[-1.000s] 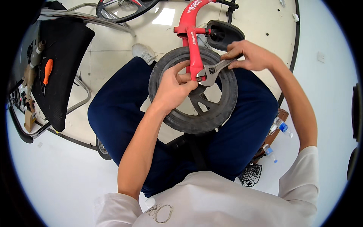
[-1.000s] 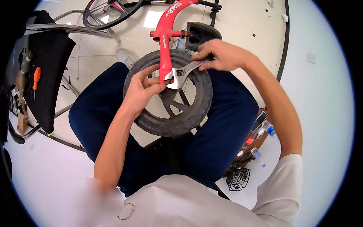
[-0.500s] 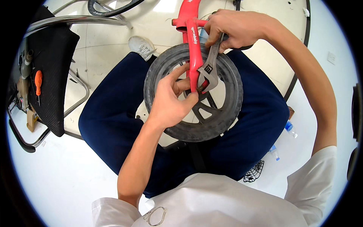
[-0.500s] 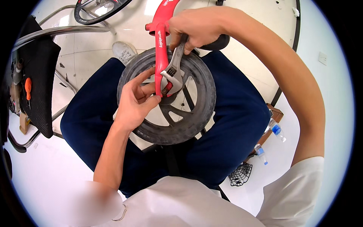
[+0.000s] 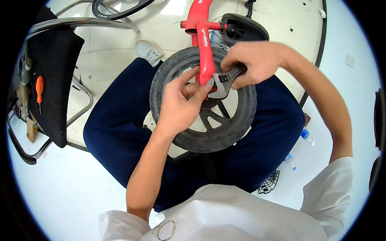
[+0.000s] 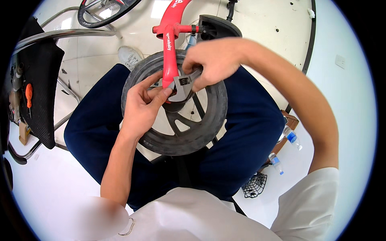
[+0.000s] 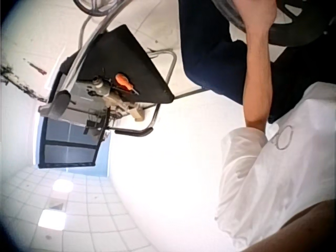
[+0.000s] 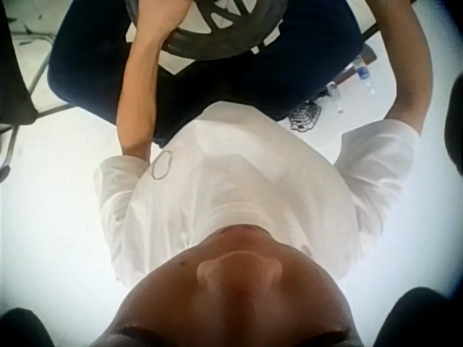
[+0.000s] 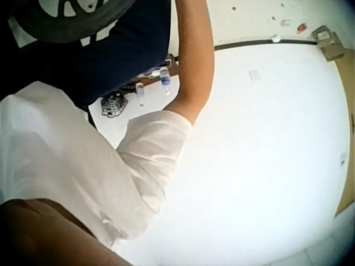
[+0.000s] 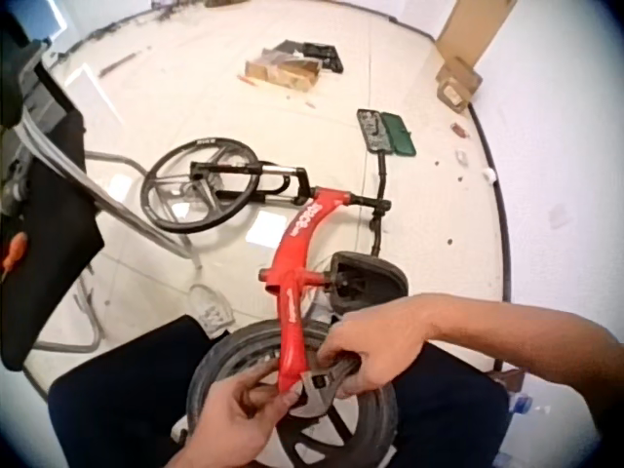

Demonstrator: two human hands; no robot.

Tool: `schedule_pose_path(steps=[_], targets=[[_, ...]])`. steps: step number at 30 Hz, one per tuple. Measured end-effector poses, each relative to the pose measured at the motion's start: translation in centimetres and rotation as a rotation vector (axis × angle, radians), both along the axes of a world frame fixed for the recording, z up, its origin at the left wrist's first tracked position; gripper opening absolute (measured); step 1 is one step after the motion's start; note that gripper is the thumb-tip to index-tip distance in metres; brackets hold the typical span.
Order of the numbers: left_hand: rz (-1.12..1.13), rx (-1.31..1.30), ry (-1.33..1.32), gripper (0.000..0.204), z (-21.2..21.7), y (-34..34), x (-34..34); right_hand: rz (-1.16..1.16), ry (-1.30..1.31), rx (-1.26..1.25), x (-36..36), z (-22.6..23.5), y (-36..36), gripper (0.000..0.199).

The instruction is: The person assembles a red scooter by attaching the handlebar and seat, then tightening the front wheel axle nuts with a wrench. The person sits on a chair while working on the scooter on the floor.

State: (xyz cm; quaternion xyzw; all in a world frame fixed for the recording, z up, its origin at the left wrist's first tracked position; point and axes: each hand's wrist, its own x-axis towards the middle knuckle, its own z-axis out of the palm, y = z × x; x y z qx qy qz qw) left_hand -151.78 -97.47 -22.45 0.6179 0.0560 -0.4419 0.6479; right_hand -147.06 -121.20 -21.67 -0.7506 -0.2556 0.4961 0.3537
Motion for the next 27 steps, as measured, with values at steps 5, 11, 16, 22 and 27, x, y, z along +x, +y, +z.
schedule_pose_path(steps=[5,11,16,22,27], targets=[[-0.005,0.012,0.023,0.047,-0.6,0.3,0.1,-0.349,0.173,-0.025,-2.9,-0.5,0.5,0.041],[0.014,0.027,0.043,0.049,-0.8,0.5,-0.5,-0.324,0.112,0.02,-2.5,-1.5,0.6,0.037],[0.003,0.037,0.066,0.052,-0.6,0.4,-0.3,-0.276,0.362,0.068,-1.3,-2.5,0.3,0.031],[-0.035,0.016,0.087,0.055,-0.5,0.5,-0.2,-0.232,0.489,-0.013,-0.4,-2.6,0.2,0.032],[-0.054,0.019,0.088,0.057,-0.9,0.7,-0.3,-0.146,0.323,-0.157,0.1,-1.8,1.1,0.039]])
